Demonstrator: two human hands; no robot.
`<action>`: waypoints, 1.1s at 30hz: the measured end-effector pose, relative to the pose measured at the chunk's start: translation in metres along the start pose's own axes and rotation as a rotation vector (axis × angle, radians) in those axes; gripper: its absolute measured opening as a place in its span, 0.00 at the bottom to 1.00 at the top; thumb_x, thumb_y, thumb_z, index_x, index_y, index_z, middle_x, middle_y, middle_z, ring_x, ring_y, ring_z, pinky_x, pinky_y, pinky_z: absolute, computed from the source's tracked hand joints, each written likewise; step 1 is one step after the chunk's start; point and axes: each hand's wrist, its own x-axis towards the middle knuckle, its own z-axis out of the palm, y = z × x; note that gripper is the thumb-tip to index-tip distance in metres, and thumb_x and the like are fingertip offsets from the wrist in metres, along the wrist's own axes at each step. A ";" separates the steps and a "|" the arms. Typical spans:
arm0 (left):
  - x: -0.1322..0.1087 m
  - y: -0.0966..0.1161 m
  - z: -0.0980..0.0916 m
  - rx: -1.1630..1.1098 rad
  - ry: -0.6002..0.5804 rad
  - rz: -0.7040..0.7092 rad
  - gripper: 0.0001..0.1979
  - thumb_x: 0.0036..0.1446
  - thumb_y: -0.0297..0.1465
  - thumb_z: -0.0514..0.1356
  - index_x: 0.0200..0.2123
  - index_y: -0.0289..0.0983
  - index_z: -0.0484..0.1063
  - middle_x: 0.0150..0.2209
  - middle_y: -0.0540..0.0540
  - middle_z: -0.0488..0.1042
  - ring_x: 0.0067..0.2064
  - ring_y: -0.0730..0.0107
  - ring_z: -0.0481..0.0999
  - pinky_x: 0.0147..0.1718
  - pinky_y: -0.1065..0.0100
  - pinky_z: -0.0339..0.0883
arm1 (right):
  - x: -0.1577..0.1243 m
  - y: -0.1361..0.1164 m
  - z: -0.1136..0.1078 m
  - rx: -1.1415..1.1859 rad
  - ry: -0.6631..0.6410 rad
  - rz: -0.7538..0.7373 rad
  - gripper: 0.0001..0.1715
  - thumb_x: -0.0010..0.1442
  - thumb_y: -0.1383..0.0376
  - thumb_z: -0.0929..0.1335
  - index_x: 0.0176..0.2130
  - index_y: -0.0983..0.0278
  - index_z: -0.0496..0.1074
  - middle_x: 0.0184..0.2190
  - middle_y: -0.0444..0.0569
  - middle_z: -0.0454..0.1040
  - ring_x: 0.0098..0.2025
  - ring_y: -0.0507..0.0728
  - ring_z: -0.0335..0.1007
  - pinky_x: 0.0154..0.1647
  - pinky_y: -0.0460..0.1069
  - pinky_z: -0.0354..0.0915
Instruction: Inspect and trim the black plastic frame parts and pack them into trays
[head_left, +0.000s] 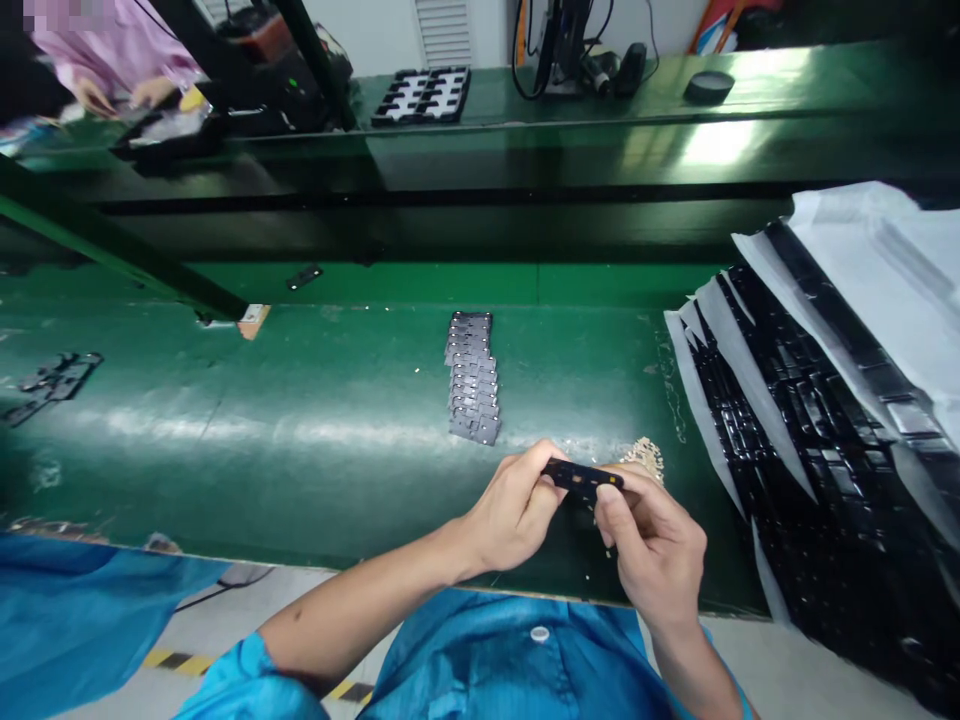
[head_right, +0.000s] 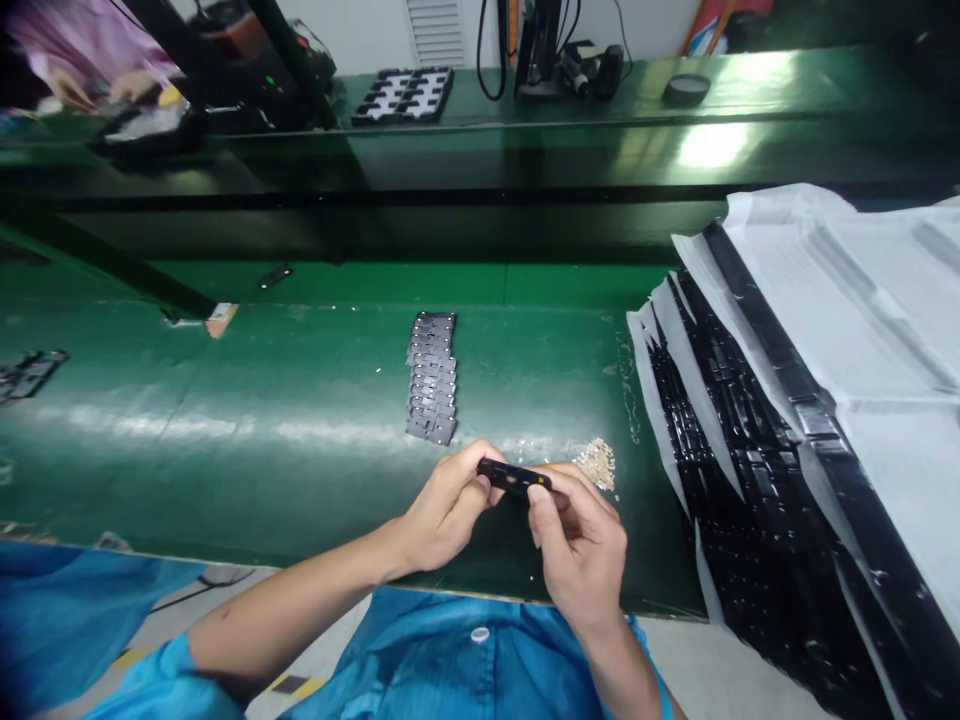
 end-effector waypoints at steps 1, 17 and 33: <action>0.002 -0.001 0.002 0.018 0.002 -0.015 0.04 0.66 0.25 0.53 0.39 0.39 0.65 0.29 0.53 0.67 0.28 0.72 0.65 0.31 0.69 0.60 | 0.000 0.001 -0.003 -0.008 0.015 -0.002 0.07 0.72 0.65 0.70 0.45 0.62 0.81 0.31 0.45 0.74 0.20 0.49 0.64 0.20 0.46 0.63; 0.014 0.008 0.009 0.664 -0.396 0.255 0.16 0.72 0.21 0.50 0.53 0.32 0.75 0.45 0.37 0.83 0.47 0.53 0.83 0.51 0.52 0.76 | 0.007 -0.009 -0.032 0.056 0.310 0.040 0.03 0.67 0.65 0.76 0.41 0.62 0.79 0.39 0.47 0.75 0.23 0.49 0.68 0.24 0.49 0.64; -0.004 0.016 -0.016 -0.120 -0.051 -0.187 0.21 0.77 0.41 0.53 0.34 0.35 0.73 0.27 0.47 0.78 0.25 0.75 0.74 0.27 0.73 0.67 | 0.012 -0.013 -0.030 0.009 -0.169 0.094 0.17 0.71 0.71 0.67 0.54 0.59 0.79 0.44 0.49 0.80 0.31 0.52 0.80 0.36 0.49 0.77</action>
